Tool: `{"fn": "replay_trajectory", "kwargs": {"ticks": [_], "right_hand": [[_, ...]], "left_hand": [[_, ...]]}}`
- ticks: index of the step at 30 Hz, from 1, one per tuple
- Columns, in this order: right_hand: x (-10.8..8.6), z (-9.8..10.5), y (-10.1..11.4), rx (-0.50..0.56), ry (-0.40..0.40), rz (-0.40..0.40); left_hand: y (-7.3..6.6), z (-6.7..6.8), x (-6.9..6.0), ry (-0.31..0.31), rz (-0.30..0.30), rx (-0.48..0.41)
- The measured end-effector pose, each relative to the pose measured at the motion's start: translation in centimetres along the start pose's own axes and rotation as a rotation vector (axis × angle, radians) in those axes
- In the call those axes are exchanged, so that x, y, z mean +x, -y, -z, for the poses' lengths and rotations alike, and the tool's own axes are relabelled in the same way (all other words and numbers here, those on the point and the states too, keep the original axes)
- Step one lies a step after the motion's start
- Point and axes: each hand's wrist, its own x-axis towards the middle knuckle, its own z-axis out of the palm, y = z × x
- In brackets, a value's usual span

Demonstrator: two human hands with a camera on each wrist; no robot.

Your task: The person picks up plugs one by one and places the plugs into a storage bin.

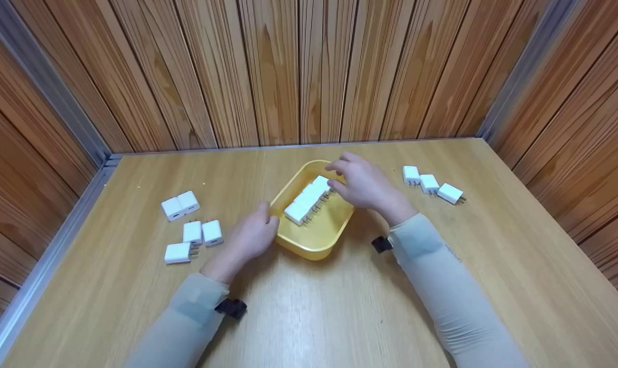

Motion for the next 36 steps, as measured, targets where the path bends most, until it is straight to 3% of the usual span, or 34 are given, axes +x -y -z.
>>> {"fn": "replay_trajectory", "kwargs": {"ticks": [12, 36], "right_hand": [[-0.4, 2.1, -3.2, 0.044, -0.038, -0.177], [-1.2, 2.7, -10.2, 0.065, -0.028, -0.376]], "left_hand": [[0.1, -0.1, 0.0, -0.019, -0.022, 0.01], [0.0, -0.1, -0.1, -0.032, -0.035, 0.002]]}}
